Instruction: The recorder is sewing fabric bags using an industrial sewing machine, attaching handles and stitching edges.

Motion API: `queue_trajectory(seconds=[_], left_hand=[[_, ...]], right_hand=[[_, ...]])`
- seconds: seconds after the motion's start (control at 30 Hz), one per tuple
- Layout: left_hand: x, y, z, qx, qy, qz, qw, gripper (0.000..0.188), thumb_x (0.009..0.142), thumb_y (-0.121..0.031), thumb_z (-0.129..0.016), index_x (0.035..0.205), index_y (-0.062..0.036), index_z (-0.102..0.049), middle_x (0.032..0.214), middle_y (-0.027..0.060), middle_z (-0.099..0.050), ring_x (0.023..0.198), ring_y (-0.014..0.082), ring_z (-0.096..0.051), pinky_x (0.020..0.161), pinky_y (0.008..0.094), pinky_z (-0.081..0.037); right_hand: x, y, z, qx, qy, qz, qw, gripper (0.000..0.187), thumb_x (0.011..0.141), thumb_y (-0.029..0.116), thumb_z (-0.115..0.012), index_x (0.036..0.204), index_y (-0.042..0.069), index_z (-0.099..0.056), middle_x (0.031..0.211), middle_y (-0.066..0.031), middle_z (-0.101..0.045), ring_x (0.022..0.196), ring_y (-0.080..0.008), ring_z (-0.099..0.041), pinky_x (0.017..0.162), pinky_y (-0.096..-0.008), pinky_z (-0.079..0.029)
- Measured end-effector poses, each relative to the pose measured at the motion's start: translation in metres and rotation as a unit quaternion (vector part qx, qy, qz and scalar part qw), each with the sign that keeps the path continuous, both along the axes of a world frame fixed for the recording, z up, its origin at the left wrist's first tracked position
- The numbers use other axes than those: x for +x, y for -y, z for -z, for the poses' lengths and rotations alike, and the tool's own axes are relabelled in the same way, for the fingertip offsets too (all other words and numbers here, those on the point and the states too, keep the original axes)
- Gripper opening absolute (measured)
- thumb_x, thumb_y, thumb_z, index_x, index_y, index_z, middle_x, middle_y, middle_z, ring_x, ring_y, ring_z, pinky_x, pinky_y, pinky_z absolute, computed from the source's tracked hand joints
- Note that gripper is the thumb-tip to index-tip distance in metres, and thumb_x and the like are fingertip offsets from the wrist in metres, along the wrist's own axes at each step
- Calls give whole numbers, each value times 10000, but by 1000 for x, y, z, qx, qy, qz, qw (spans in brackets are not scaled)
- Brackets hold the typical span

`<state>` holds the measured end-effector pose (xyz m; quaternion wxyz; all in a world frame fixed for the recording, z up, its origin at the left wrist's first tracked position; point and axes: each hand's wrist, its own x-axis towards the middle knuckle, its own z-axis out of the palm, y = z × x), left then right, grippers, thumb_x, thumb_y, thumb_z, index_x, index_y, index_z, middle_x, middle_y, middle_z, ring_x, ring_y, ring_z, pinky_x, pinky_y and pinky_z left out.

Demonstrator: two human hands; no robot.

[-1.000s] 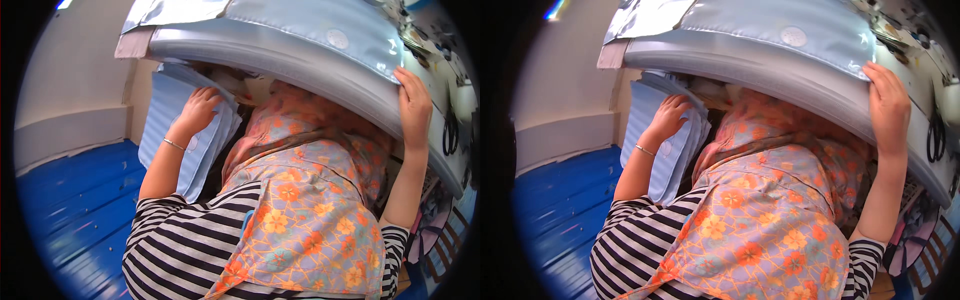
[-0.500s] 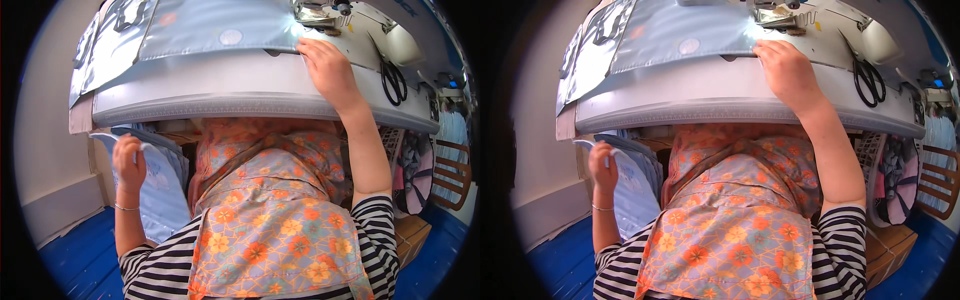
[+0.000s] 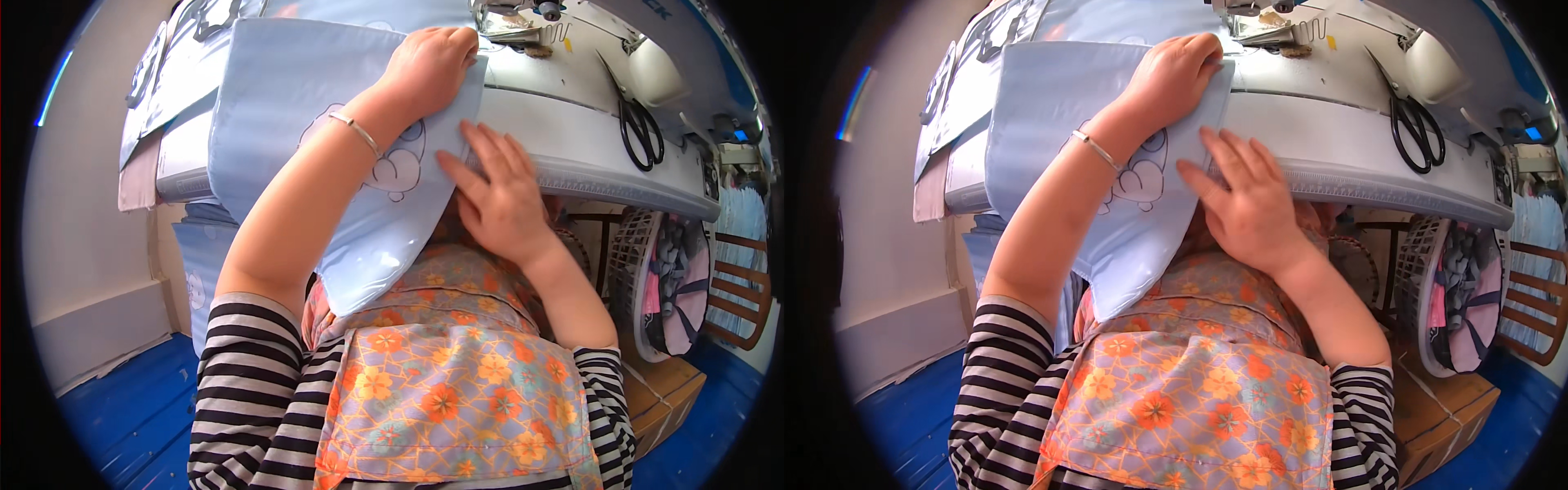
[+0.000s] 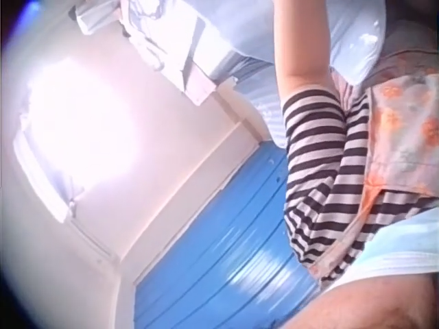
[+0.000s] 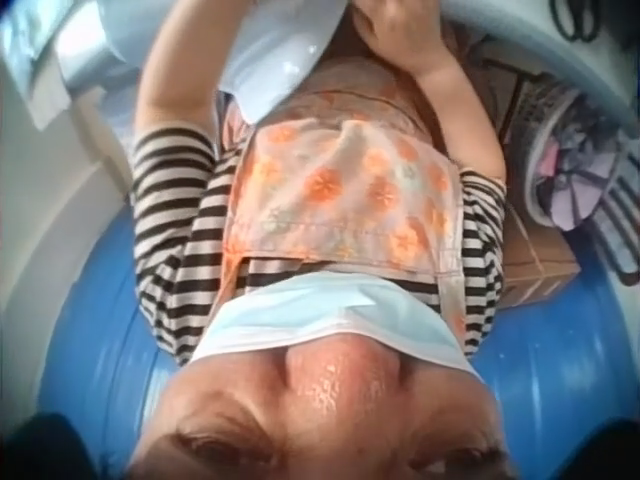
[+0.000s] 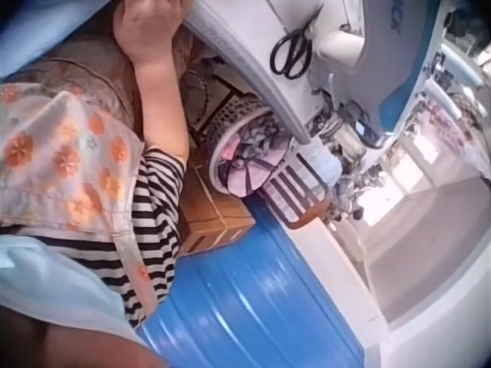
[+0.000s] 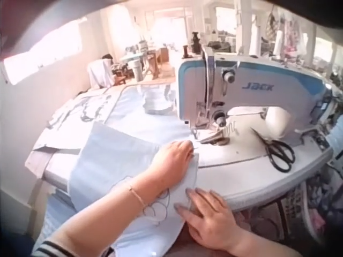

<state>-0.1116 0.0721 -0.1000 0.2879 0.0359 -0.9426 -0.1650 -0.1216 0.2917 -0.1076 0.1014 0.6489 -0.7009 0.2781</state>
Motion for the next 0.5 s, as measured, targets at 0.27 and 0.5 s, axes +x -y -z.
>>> queue_trajectory(seconds=[0.27,0.5], left_hand=[[-1,-3,1,-128,62,-23,990,209,886,-131,-598,1058,-91,-709,1113,52,-677,1083,254,-619,932,412,-484],[-2,-7,-1,-125,80,-44,988,302,916,-184,-603,1195,-116,-699,1213,62,-659,1184,271,-577,1009,418,-456]], right_hand=[[-4,14,11,-81,52,13,995,409,719,-25,-626,1094,99,-731,1244,-112,-662,1171,-353,-594,1017,-460,-463],[-22,16,0,-67,101,1,993,371,746,-79,-593,1063,66,-722,1209,-114,-680,1170,-350,-599,993,-432,-489]])
